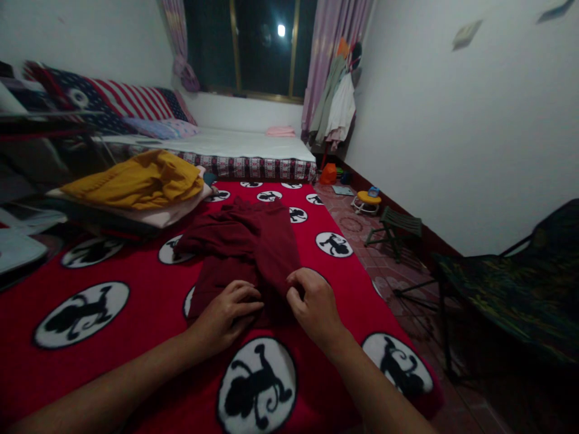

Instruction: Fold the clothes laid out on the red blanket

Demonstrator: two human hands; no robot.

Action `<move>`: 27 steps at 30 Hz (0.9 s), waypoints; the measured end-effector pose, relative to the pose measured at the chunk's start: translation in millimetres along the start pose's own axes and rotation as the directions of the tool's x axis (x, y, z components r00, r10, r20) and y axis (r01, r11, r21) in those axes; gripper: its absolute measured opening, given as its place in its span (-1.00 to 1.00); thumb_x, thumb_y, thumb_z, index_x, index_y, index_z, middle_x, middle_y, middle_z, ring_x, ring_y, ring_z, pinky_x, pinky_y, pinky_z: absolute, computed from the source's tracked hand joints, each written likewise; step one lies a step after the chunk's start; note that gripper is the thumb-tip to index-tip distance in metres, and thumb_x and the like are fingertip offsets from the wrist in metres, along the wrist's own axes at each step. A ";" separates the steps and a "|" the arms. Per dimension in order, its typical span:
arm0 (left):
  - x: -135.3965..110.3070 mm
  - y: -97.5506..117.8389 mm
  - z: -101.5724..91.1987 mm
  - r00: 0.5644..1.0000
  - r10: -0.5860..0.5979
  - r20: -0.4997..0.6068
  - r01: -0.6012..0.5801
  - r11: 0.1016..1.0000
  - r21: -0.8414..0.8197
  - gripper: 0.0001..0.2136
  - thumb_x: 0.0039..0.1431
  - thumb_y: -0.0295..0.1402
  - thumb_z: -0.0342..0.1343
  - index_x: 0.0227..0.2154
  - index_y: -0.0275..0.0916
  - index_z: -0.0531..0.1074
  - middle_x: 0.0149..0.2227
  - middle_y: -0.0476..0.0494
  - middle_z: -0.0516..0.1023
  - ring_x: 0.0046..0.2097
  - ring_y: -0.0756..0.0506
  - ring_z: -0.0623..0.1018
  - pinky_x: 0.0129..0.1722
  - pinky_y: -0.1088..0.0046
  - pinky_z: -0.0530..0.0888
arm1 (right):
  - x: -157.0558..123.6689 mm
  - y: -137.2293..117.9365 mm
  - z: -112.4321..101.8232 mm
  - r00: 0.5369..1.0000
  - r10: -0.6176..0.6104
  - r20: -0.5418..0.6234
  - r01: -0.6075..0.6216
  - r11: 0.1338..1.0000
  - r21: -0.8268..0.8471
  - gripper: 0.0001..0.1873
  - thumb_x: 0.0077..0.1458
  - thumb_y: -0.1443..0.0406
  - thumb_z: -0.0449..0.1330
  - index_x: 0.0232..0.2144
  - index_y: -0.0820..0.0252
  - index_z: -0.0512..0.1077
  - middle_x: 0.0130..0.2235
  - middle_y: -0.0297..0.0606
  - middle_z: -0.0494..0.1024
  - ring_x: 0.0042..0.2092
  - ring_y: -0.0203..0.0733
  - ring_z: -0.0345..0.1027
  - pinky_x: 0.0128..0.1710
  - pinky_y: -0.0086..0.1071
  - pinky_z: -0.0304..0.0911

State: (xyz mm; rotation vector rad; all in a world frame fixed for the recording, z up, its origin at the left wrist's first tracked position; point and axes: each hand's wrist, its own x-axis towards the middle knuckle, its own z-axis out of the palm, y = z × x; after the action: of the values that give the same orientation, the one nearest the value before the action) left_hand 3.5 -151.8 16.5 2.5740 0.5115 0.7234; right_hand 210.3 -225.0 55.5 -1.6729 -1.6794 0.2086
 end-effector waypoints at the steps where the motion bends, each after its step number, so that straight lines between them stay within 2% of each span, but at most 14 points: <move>1: -2.1 1.5 -0.6 1.000 0.007 0.010 -0.007 1.000 -0.009 -0.72 0.12 -0.54 0.04 -0.21 -0.13 0.58 -0.12 -0.19 0.52 0.01 -0.20 0.38 -0.02 0.20 0.41 | 0.3 -1.9 0.5 0.998 0.057 -0.028 -0.053 0.992 0.111 -0.81 0.07 0.41 0.02 -0.32 0.19 0.42 -0.32 -0.25 0.51 -0.25 -0.19 0.36 -0.21 -0.35 0.22; 3: -4.5 2.5 -3.1 1.000 -0.028 0.002 0.028 0.997 -0.074 -0.69 0.03 -0.60 0.01 -0.32 -0.15 0.59 -0.12 -0.17 0.53 0.00 -0.19 0.40 -0.02 0.22 0.41 | -1.4 -7.9 3.8 0.992 0.127 -0.026 -0.116 0.959 0.259 -0.76 0.16 0.34 -0.03 -0.26 0.18 0.43 -0.35 -0.28 0.52 -0.29 -0.21 0.37 -0.27 -0.38 0.22; 4: -4.4 1.6 -5.2 0.997 -0.072 -0.011 0.070 0.989 -0.133 -0.68 -0.02 -0.64 -0.02 -0.39 -0.17 0.58 -0.16 -0.15 0.54 -0.04 -0.16 0.44 -0.04 0.27 0.42 | -3.1 -11.4 6.5 0.993 0.122 -0.004 -0.115 0.949 0.294 -0.75 0.17 0.32 -0.04 -0.24 0.18 0.44 -0.33 -0.28 0.52 -0.27 -0.21 0.38 -0.26 -0.38 0.22; 7: 1.3 -8.5 -14.1 0.953 -0.295 -0.072 0.260 0.916 -0.306 -0.69 -0.11 -0.64 -0.10 -0.48 -0.22 0.51 -0.31 -0.09 0.57 -0.22 -0.06 0.54 -0.17 0.41 0.47 | -8.2 -20.2 15.2 0.992 0.009 0.125 -0.049 0.947 0.317 -0.78 0.17 0.34 0.00 -0.29 0.16 0.45 -0.18 -0.23 0.55 -0.12 -0.18 0.40 -0.12 -0.36 0.22; 10: 12.1 -26.3 -24.0 0.879 -0.460 -0.127 0.388 0.844 -0.370 -0.76 0.02 -0.52 -0.06 -0.35 -0.22 0.50 -0.31 -0.08 0.59 -0.24 -0.08 0.57 -0.21 0.40 0.49 | -9.0 -23.3 18.8 0.952 -0.094 0.290 -0.002 0.949 0.314 -0.82 0.16 0.35 0.05 -0.32 0.14 0.47 -0.10 -0.23 0.55 -0.03 -0.16 0.38 -0.02 -0.34 0.20; 12: 19.5 -39.2 -29.4 0.847 -0.510 -0.146 0.428 0.820 -0.381 -0.75 0.08 -0.43 -0.01 -0.20 -0.22 0.47 -0.23 -0.12 0.59 -0.22 -0.11 0.58 -0.21 0.36 0.51 | -7.0 -21.7 18.4 0.940 -0.111 0.321 0.003 0.948 0.318 -0.82 0.15 0.35 0.07 -0.26 0.12 0.47 -0.14 -0.23 0.55 -0.09 -0.18 0.41 -0.09 -0.36 0.24; 15: 28.7 -57.1 -36.2 0.836 -0.483 -0.261 0.425 0.870 -0.252 -0.69 0.09 -0.43 0.01 -0.08 -0.21 0.43 -0.13 -0.17 0.54 -0.21 -0.12 0.57 -0.16 0.30 0.50 | -4.3 -16.5 18.7 0.955 -0.102 0.279 0.026 0.964 0.266 -0.79 0.11 0.36 0.10 -0.20 0.13 0.45 -0.24 -0.26 0.54 -0.23 -0.22 0.41 -0.21 -0.39 0.26; 17: 33.5 -68.0 -41.0 0.845 -0.375 -0.382 0.393 0.919 -0.034 -0.67 0.08 -0.48 0.01 -0.08 -0.18 0.44 -0.05 -0.17 0.49 -0.10 -0.14 0.52 -0.03 0.25 0.45 | -3.3 -13.8 20.2 0.953 -0.122 0.279 0.063 0.976 0.210 -0.79 0.06 0.37 0.14 -0.22 0.13 0.48 -0.21 -0.25 0.53 -0.20 -0.22 0.40 -0.18 -0.38 0.26; 19: 38.0 -78.7 -46.0 0.860 -0.273 -0.430 0.378 0.909 0.178 -0.61 0.04 -0.52 0.04 -0.04 -0.14 0.44 0.03 -0.18 0.42 0.03 -0.20 0.43 0.07 0.21 0.37 | -0.7 -12.7 21.2 0.936 -0.153 0.318 0.095 0.977 0.192 -0.80 0.03 0.39 0.16 -0.27 0.12 0.51 -0.16 -0.24 0.52 -0.17 -0.21 0.40 -0.15 -0.38 0.26; 22: 45.1 -94.4 -53.6 0.898 -0.276 -0.343 0.392 0.857 0.335 -0.61 0.06 -0.52 0.05 -0.03 -0.11 0.45 -0.02 -0.16 0.45 0.03 -0.20 0.41 0.00 0.28 0.39 | 11.3 -11.3 20.9 0.928 -0.162 0.335 0.097 0.975 0.200 -0.82 0.07 0.39 0.13 -0.34 0.12 0.53 -0.25 -0.27 0.55 -0.24 -0.24 0.42 -0.22 -0.41 0.28; 24: 49.8 -103.3 -59.9 0.912 -0.330 -0.245 0.402 0.838 0.368 -0.72 0.13 -0.50 -0.01 -0.18 -0.11 0.52 -0.17 -0.13 0.51 -0.09 -0.16 0.47 -0.13 0.38 0.41 | 23.5 -7.5 22.4 0.958 -0.145 0.247 0.104 0.980 0.170 -0.79 0.12 0.37 0.09 -0.29 0.13 0.52 -0.27 -0.26 0.57 -0.22 -0.23 0.43 -0.19 -0.38 0.29; 26: 53.8 -108.7 -67.8 0.904 -0.377 -0.204 0.428 0.821 0.378 -0.73 0.15 -0.51 -0.06 -0.36 -0.14 0.55 -0.28 -0.11 0.51 -0.19 -0.12 0.50 -0.24 0.44 0.40 | 34.0 -0.4 28.2 0.975 -0.150 0.162 0.137 0.987 0.088 -0.71 0.13 0.34 0.09 -0.10 0.13 0.48 -0.06 -0.18 0.54 -0.02 -0.16 0.38 0.00 -0.28 0.25; 27: 55.8 -109.4 -71.9 0.895 -0.391 -0.215 0.445 0.812 0.378 -0.74 0.13 -0.52 -0.05 -0.42 -0.15 0.54 -0.30 -0.11 0.50 -0.23 -0.11 0.50 -0.27 0.44 0.39 | 37.2 3.8 32.9 0.973 -0.161 0.167 0.157 0.987 0.039 -0.62 0.13 0.31 0.11 0.02 0.14 0.41 0.08 -0.14 0.45 0.11 -0.11 0.29 0.11 -0.20 0.18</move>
State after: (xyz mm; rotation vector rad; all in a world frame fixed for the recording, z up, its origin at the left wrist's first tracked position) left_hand -17.4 -13.4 42.4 2.6434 1.3648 0.6739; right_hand 198.6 -178.0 44.1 -1.5285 -1.9197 0.3005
